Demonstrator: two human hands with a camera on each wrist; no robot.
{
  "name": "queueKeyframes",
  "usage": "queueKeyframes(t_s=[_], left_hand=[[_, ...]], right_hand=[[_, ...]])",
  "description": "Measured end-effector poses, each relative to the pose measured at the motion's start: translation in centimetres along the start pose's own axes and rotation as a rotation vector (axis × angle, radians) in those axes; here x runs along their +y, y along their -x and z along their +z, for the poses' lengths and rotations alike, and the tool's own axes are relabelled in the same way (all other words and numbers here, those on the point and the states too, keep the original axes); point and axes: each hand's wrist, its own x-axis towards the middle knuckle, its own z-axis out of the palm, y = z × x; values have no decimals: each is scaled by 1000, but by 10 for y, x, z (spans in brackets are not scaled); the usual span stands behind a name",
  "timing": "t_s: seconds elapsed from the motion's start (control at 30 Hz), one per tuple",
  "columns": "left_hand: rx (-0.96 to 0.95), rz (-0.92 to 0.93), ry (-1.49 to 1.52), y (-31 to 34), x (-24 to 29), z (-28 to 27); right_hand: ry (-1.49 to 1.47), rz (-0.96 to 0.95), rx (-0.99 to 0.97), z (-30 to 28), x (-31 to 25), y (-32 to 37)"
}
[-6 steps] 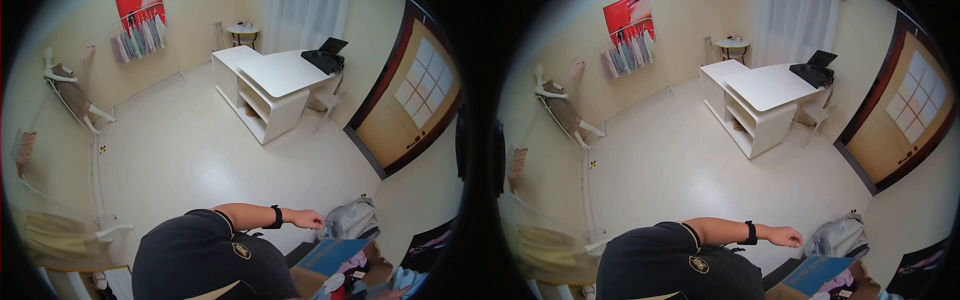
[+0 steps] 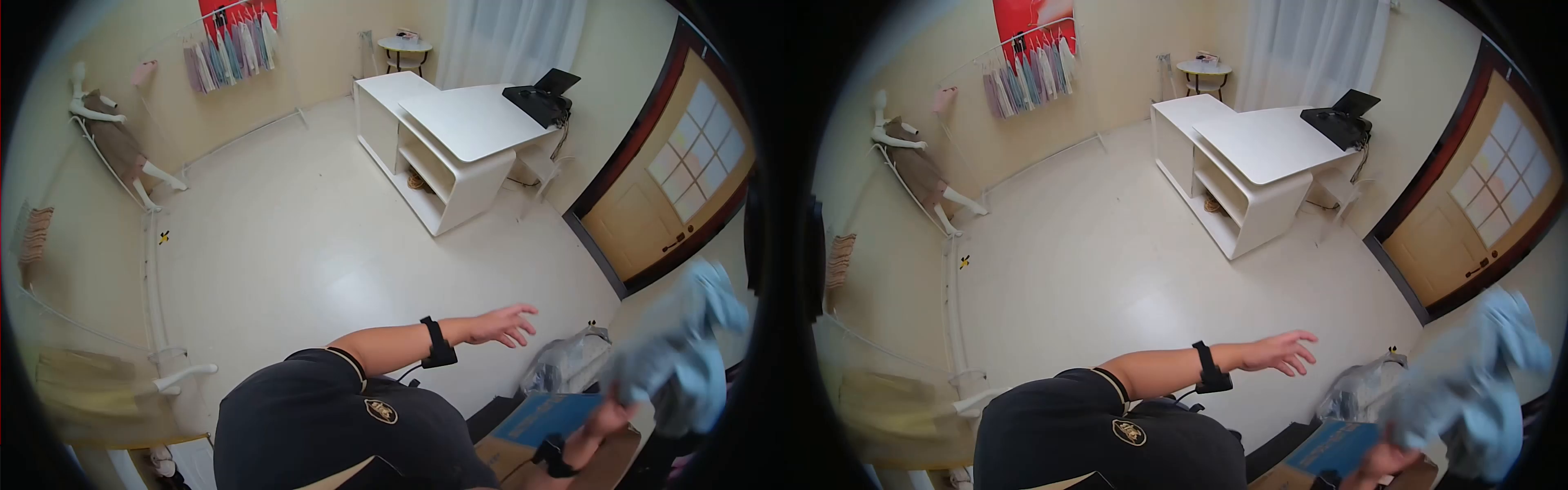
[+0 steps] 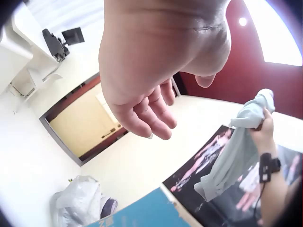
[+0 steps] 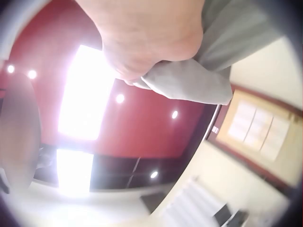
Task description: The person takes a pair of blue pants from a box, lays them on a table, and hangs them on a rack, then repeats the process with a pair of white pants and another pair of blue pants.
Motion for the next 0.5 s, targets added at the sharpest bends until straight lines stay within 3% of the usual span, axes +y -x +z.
queueKeyframes(t_s=[0.03,0.07,0.1,0.13,0.17,0.23,0.33,0.4,0.43,0.5], left_hand=[[-24,17,335,18,22,2],[-45,77,460,42,40,-1],[-76,139,590,58,51,-5],[-94,112,625,58,37,-2],[-41,149,532,101,61,-25],[93,238,360,170,42,-38],[325,394,-6,148,77,-82],[488,511,-248,170,71,-86],[502,528,-239,184,71,-87],[624,599,214,210,71,-84]], right_hand=[[-294,148,-163,99,-99,27],[60,-415,-657,135,-139,21],[-16,-433,-858,155,-110,39],[-45,-381,-847,157,-124,49],[-39,-415,-1082,209,-136,74],[-19,-467,-1113,233,-134,105],[-62,-491,-1140,260,-138,118],[-111,-299,-1150,261,-151,120],[-113,-310,-1170,262,-146,124],[-369,53,-1161,263,-121,131]])
